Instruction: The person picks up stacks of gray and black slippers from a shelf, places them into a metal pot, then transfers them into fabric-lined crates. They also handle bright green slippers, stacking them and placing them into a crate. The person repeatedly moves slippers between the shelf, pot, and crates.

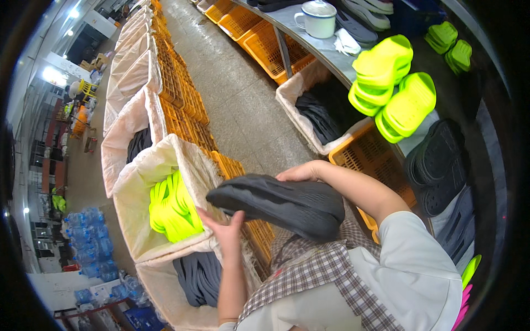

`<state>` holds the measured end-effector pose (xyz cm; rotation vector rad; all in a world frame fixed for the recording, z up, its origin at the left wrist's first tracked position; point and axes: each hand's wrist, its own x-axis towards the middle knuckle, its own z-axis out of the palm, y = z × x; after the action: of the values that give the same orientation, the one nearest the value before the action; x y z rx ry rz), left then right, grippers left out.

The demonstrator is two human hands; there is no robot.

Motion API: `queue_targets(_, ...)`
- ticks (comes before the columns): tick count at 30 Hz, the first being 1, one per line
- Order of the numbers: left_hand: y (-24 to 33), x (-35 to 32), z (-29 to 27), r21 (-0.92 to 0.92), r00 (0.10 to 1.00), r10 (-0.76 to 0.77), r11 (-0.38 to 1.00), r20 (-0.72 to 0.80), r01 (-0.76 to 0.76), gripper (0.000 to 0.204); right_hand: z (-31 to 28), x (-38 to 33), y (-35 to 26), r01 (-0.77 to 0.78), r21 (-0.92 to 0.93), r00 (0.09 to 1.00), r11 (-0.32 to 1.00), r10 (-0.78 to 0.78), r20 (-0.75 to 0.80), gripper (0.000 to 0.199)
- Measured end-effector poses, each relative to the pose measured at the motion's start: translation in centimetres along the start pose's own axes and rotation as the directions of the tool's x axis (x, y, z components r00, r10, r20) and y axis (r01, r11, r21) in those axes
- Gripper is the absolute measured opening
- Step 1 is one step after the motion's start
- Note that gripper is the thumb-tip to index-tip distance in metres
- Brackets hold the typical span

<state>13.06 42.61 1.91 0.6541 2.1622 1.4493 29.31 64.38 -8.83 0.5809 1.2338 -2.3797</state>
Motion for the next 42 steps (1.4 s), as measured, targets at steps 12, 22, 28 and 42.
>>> queue_targets(12,0.3,21.2,-5.6,0.332,-0.175,-0.317,0.941,0.932,0.062,0.088,4.4,9.8,-9.6,-0.126,-0.17,0.828,0.977,0.198,0.524,0.055)
queue_targets(22,2.7,28.9,1.0,0.132,0.159,-0.131,0.991,0.978,0.004,0.078,-5.9,6.0,-22.7,0.01,-0.508,0.902,0.861,0.211,0.376,0.07)
queue_targets(28,4.5,29.9,0.7,0.105,0.361,-0.178,0.971,0.916,0.213,0.074,-12.8,10.6,-26.4,0.106,-0.352,0.825,0.93,0.116,0.553,0.061)
queue_targets(42,-5.8,26.0,-12.4,-0.569,0.86,-0.311,0.65,0.405,0.504,0.046,-9.7,8.1,-17.7,0.278,0.304,0.751,0.911,-0.009,-0.66,0.026)
